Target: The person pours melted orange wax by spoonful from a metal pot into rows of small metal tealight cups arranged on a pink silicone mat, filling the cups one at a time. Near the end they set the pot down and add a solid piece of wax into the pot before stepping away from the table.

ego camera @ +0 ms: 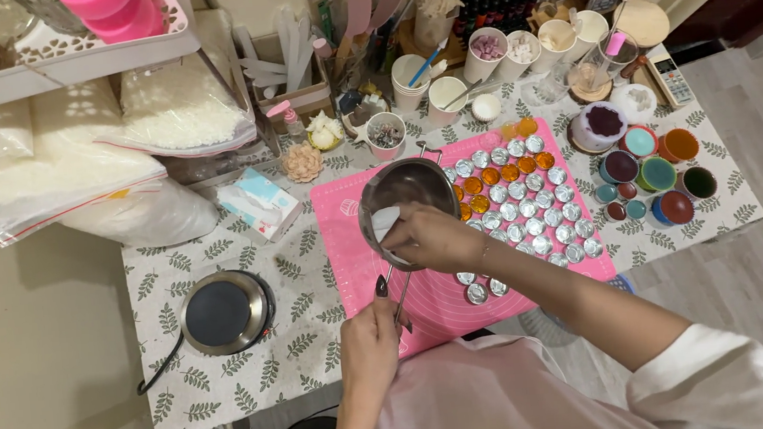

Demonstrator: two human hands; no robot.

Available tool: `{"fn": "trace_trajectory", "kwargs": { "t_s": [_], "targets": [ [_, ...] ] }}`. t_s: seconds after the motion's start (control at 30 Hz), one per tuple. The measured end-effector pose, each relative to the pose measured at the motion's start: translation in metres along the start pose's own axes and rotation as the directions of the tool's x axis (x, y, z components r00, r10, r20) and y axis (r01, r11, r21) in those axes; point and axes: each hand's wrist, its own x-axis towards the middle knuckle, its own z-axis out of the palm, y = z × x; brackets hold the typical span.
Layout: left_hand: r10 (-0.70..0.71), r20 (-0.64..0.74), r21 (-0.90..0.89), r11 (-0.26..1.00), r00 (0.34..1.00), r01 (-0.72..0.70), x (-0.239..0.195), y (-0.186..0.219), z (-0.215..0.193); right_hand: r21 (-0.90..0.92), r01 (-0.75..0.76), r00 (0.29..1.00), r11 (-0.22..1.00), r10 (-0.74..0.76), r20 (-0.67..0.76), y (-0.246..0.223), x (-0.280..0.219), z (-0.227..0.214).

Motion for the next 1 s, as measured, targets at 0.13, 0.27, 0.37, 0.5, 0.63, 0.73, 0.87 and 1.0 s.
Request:
{"fn": "trace_trajectory", "kwargs": {
  "t_s": [0.13, 0.27, 0.37, 0.5, 0.63, 0.73, 0.87, 1.0],
  "targets": [
    [0.055, -0.009, -0.023, 0.998, 0.998, -0.055, -0.002, -0.004, -0.003, 0.092, -0.034, 0.992, 0.995, 0.022, 0.122, -0.003, -0.01, -0.012],
    [-0.008, -0.012, -0.018, 1.0, 1.0, 0.008, -0.003, -0.004, -0.007, -0.055, -0.043, 0.986, 0.998, 0.051, 0.16, 0.01, -0.028, -0.021],
    [-0.031, -0.012, -0.019, 0.999, 0.999, 0.031, -0.003, -0.006, -0.007, -0.239, 0.125, 0.988, 0.963, -0.098, 0.119, -0.002, -0.038, -0.043],
    [-0.011, -0.016, -0.033, 0.999, 1.0, 0.01, -0.003, 0.003, -0.01, -0.453, 0.135, 0.978, 0.881, -0.046, 0.201, -0.014, -0.049, -0.057],
    [-0.034, -0.005, -0.013, 0.999, 0.999, 0.034, -0.002, 0.001, -0.008, -0.288, 0.192, 0.977, 0.938, -0.156, 0.142, 0.006, -0.064, -0.043],
    [-0.034, 0.016, 0.001, 0.999, 0.999, 0.034, -0.002, -0.003, -0.005, -0.32, 0.173, 0.984, 0.932, -0.145, 0.107, 0.01, -0.068, -0.049],
    [0.0, 0.021, 0.005, 1.0, 1.0, 0.0, 0.0, -0.005, -0.003, -0.306, 0.125, 0.991, 0.944, -0.105, 0.08, 0.007, -0.066, -0.07],
    [-0.017, 0.025, -0.014, 1.0, 1.0, 0.017, 0.001, -0.005, -0.003, -0.331, 0.124, 0.971, 0.935, -0.184, -0.154, 0.005, -0.063, -0.097]
  ]
}}
